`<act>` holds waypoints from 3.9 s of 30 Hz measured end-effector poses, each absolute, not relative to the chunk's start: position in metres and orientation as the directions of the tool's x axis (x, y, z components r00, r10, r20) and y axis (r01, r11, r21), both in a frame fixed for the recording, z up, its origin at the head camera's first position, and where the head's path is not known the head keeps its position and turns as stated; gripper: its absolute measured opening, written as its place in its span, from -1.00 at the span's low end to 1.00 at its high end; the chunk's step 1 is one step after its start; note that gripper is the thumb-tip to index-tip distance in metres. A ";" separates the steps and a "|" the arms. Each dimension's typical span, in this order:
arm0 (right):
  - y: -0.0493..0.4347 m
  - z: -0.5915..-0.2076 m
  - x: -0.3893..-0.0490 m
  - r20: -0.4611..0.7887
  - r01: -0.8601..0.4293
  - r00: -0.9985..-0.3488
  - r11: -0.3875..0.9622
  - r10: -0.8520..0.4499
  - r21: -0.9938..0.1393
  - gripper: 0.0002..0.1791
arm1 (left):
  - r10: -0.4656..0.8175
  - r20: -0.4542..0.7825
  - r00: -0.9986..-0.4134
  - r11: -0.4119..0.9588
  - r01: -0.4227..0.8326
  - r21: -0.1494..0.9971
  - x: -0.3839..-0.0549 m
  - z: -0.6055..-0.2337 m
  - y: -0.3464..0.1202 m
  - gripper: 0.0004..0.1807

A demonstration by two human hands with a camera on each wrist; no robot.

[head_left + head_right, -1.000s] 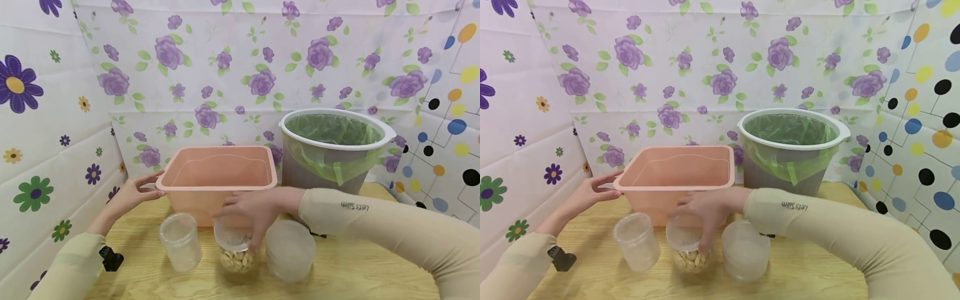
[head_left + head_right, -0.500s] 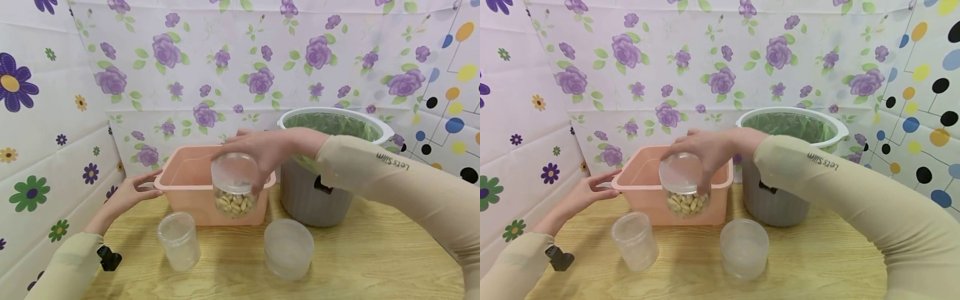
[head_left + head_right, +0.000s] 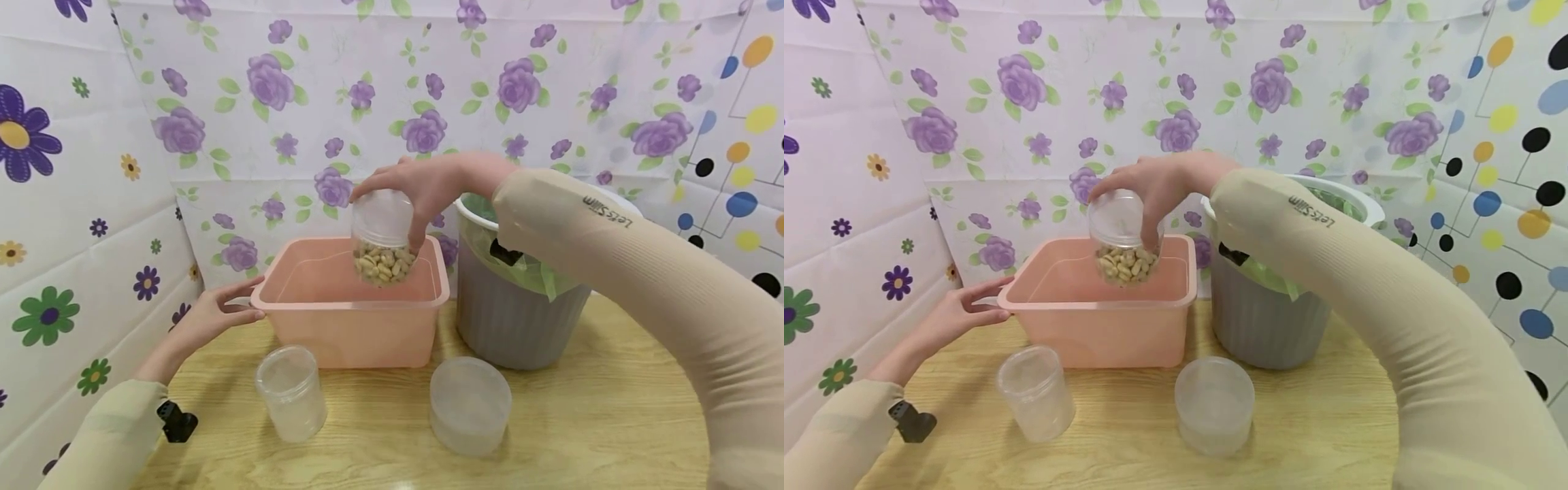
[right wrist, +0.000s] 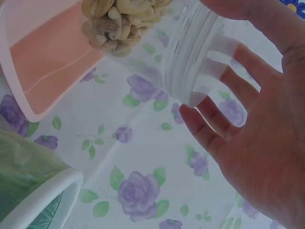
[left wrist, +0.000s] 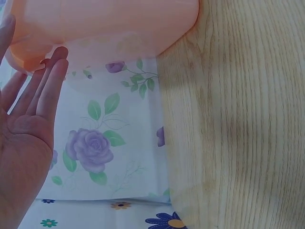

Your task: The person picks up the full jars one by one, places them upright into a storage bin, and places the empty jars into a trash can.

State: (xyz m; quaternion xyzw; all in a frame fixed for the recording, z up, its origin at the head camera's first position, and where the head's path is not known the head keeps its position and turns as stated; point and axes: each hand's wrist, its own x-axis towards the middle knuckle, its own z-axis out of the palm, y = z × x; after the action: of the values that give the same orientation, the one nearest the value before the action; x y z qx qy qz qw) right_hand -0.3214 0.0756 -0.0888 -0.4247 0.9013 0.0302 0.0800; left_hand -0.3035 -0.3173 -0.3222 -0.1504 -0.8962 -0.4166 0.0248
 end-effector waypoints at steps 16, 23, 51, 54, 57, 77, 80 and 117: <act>0.033 -0.124 -0.377 -0.172 -0.677 -0.710 0.729 -0.683 -0.100 0.18 | 0.244 0.184 -0.952 0.614 0.298 0.731 -0.301 -0.323 -0.318 -0.19; 0.029 -0.149 -0.400 -0.164 -0.622 -0.742 0.759 -0.650 -0.195 0.19 | 0.251 0.191 -0.949 0.600 0.307 0.739 -0.299 -0.323 -0.316 -0.19; 0.012 -0.208 -0.426 -0.281 -0.605 -0.738 0.786 -0.613 -0.127 0.15 | 0.253 0.196 -0.947 0.554 0.308 0.773 -0.302 -0.327 -0.316 -0.20; 0.013 -0.208 -0.424 -0.298 -0.612 -0.731 0.783 -0.613 -0.109 0.17 | 0.254 0.197 -0.947 0.560 0.310 0.768 -0.303 -0.326 -0.315 -0.20; 0.012 -0.209 -0.424 -0.298 -0.641 -0.708 0.760 -0.640 -0.110 0.17 | 0.247 0.202 -0.948 0.572 0.311 0.759 -0.304 -0.325 -0.315 -0.21; 0.014 -0.212 -0.421 -0.297 -0.708 -0.658 0.703 -0.692 -0.067 0.29 | 0.251 0.208 -0.945 0.571 0.318 0.757 -0.303 -0.325 -0.316 -0.21; 0.016 -0.206 -0.420 -0.276 -0.720 -0.658 0.692 -0.700 -0.038 0.34 | 0.248 0.208 -0.946 0.573 0.317 0.756 -0.303 -0.325 -0.316 -0.21; 0.151 -0.137 -0.273 0.569 -0.708 -0.580 0.707 -0.583 0.003 0.01 | 0.253 0.198 -0.947 0.566 0.311 0.764 -0.302 -0.324 -0.315 -0.21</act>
State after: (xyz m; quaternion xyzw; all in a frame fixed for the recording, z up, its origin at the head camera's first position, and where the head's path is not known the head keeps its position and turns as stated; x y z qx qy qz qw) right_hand -0.2733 0.1515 -0.1366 -0.3660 0.8817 -0.1127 -0.2757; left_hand -0.3018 -0.3146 -0.3237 -0.1594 -0.8843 -0.4377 0.0329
